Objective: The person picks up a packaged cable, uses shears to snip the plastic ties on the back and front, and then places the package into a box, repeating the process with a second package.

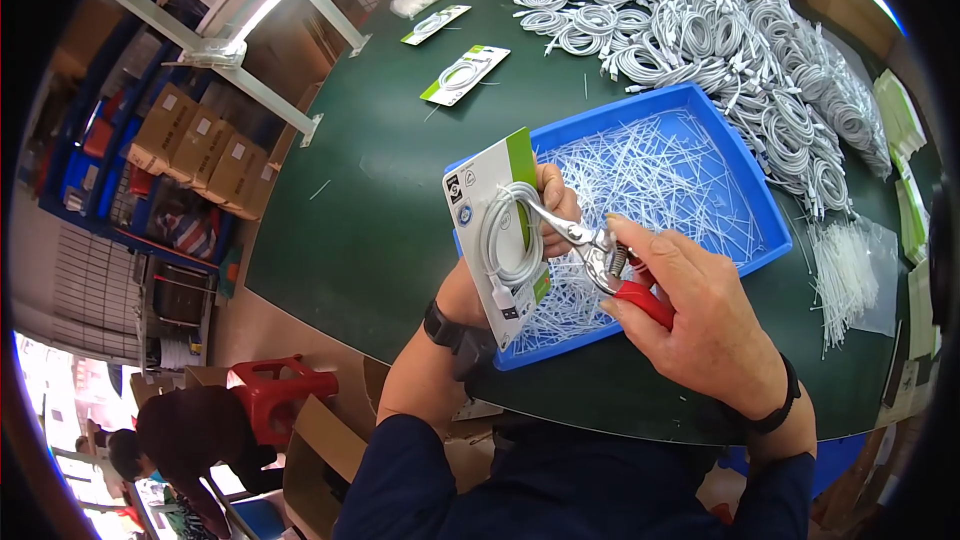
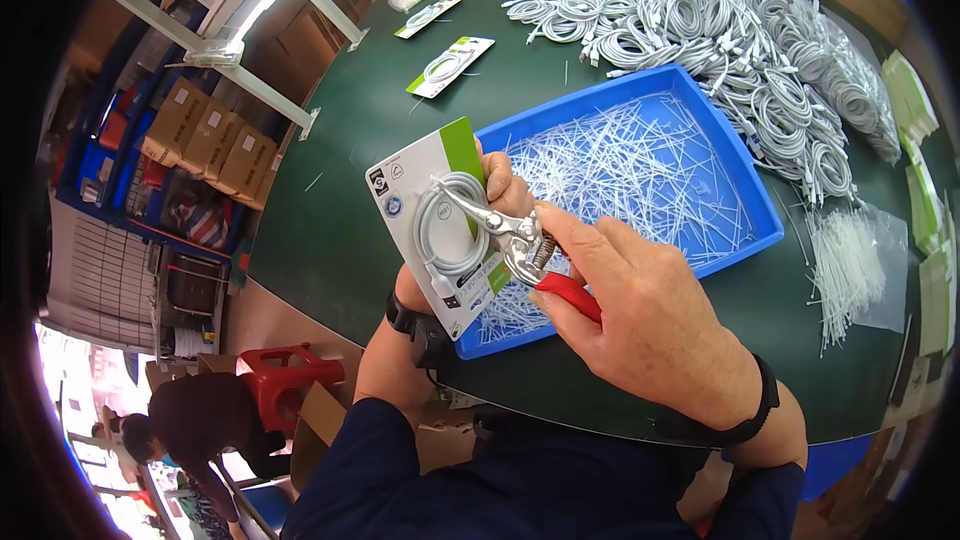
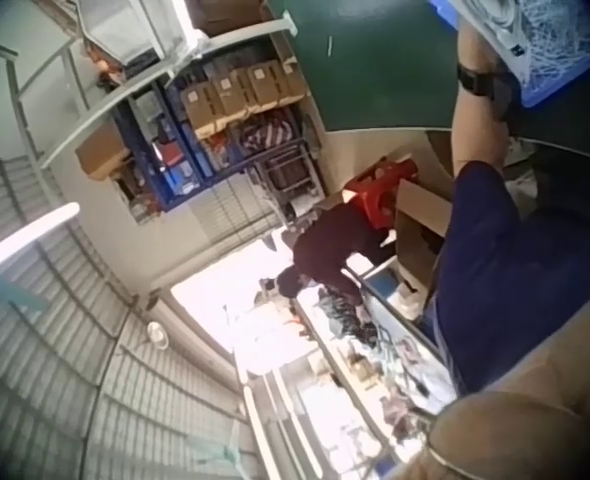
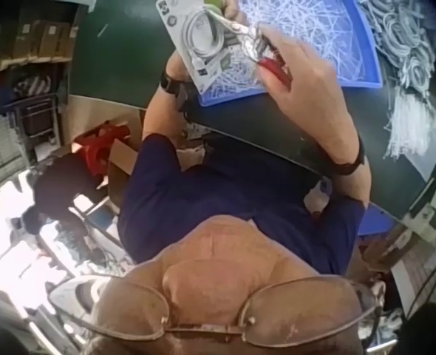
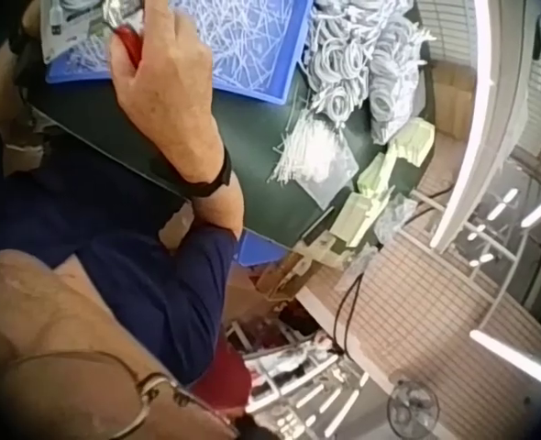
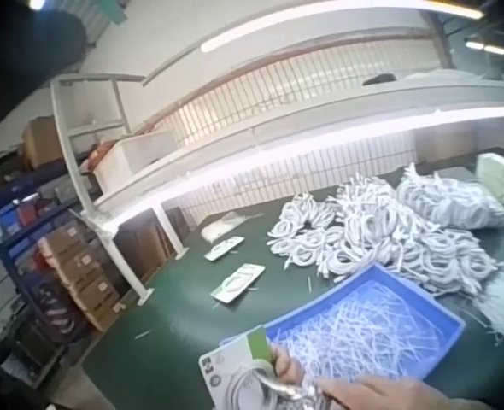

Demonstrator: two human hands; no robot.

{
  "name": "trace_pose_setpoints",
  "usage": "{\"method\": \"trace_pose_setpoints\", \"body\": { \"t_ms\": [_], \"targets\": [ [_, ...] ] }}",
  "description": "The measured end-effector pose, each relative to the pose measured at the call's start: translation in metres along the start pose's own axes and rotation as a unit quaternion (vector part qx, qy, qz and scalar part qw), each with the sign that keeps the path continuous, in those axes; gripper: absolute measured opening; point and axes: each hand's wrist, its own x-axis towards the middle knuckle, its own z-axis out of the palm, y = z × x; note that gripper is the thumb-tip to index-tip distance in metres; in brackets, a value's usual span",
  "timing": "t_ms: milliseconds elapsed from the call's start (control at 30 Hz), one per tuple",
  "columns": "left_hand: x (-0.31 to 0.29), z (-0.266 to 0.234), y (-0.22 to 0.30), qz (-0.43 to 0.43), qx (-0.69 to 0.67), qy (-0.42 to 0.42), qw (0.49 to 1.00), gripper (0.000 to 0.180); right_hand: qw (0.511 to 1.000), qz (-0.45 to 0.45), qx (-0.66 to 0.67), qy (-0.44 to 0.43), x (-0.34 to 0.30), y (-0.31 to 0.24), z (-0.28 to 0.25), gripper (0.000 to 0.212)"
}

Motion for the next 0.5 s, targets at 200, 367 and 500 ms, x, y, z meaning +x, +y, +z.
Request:
{"method": "trace_pose_setpoints", "body": {
  "t_ms": [200,367,500],
  "targets": [
    [0.003,0.039,0.005,-0.06,0.117,0.166,0.977,0.043,0.986,0.068,0.133,0.08,0.0,0.003,0.006,0.047],
    [0.003,0.048,0.006,0.031,0.392,0.19,0.9,0.049,0.979,0.028,0.163,0.116,0.009,0.011,0.018,0.044],
    [0.003,0.046,-0.004,0.012,0.392,0.199,0.898,0.047,0.977,-0.017,0.164,0.133,0.01,0.017,0.024,0.044]
  ]
}}
